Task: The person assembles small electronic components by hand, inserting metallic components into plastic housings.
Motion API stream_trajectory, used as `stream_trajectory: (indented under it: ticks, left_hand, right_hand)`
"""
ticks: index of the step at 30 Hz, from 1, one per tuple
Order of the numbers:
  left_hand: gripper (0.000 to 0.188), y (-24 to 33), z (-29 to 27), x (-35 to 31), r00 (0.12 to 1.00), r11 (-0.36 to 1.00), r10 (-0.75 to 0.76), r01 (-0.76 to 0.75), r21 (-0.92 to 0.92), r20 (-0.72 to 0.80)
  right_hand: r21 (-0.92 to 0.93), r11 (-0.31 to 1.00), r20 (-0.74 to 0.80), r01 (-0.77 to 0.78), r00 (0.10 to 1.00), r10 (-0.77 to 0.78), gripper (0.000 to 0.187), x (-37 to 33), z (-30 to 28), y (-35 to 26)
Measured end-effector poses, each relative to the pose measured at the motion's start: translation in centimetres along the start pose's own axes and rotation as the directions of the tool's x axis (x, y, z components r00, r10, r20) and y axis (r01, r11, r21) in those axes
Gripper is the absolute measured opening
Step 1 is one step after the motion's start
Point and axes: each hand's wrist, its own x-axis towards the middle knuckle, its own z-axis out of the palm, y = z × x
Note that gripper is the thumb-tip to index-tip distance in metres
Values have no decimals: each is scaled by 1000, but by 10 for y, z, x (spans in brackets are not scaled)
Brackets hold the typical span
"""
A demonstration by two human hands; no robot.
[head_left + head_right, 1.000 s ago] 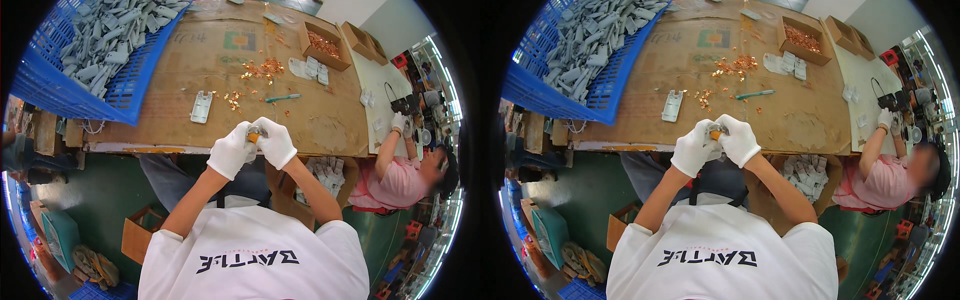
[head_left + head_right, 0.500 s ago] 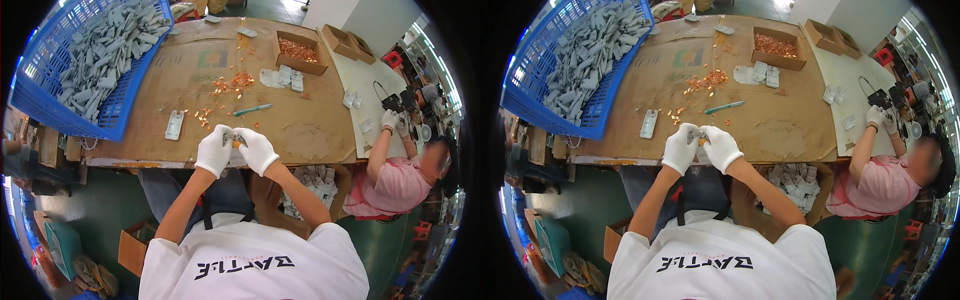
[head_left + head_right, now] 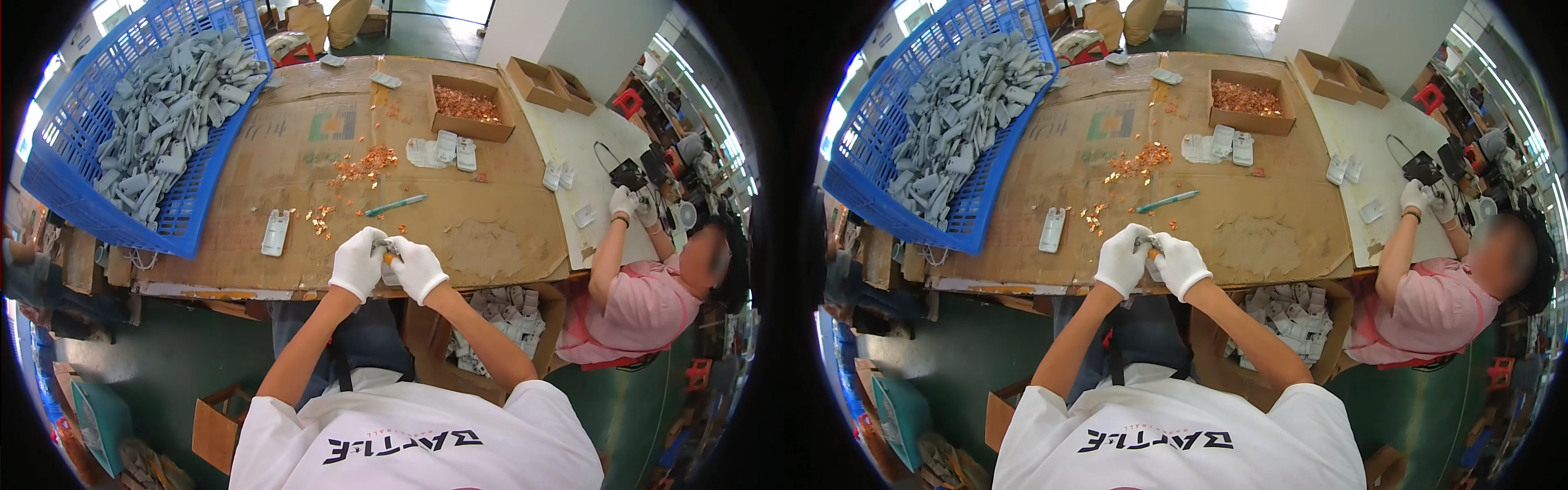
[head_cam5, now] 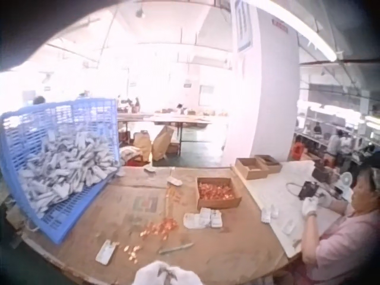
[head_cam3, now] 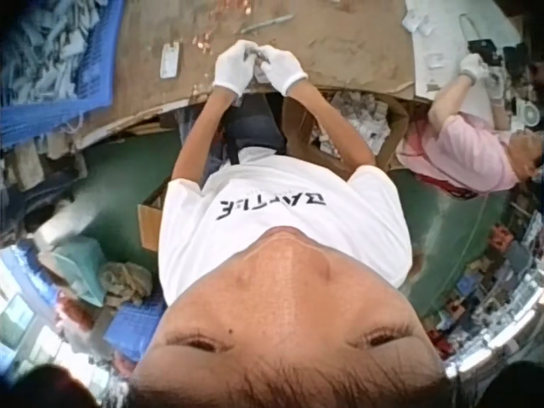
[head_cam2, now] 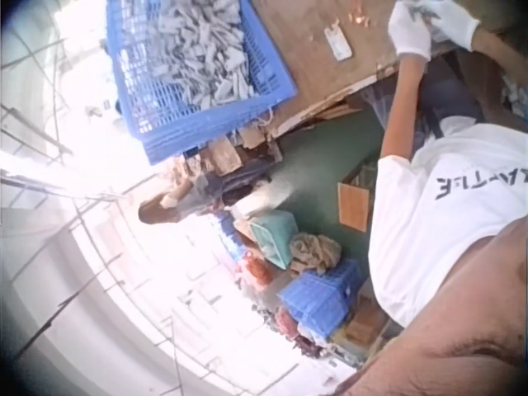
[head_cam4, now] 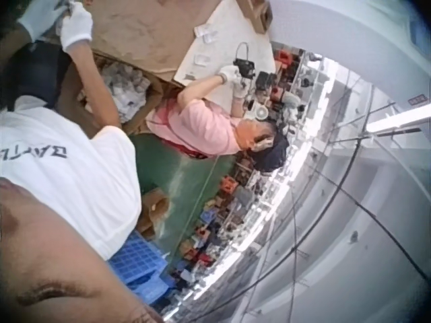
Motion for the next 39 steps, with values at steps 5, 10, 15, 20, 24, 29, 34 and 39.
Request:
stream_trajectory:
  ticks: [5,10,15,20,24,29,34,39]
  left_hand:
    - [11,-2,6,7,1000,1000,-10,10,-4,-15]
    - [13,3,6,34,988,988,-155,155,6,20]
    - [36,25,27,58,996,992,23,-12,-126,85]
    - [50,29,-8,48,997,978,-22,36,-205,72]
    - [38,5,-55,25,997,965,-71,65,-256,-14]
    - [23,-40,-89,-7,976,996,-84,74,-58,-200]
    - [18,-36,-79,-6,950,896,-283,215,-388,-128]
    - [21,-27,-60,-7,952,783,-297,290,-550,79]
  right_hand:
    - [1,999,-17,-39,999,39,25,5,-2,-1]
    - [11,1000,-208,25,978,-22,76,-6,-3,-18]
    - [-451,891,-347,-54,930,-120,76,20,-10,18]
    - [-538,610,-645,-582,750,148,70,63,-116,100]
    - [-497,352,-742,-793,599,302,70,77,-175,179]
    - [-793,503,-463,-344,877,-129,58,99,-141,135]
    - [-664,695,-343,-276,938,44,38,113,-103,110]
    - [-673,600,-387,-433,897,213,26,104,-92,96]
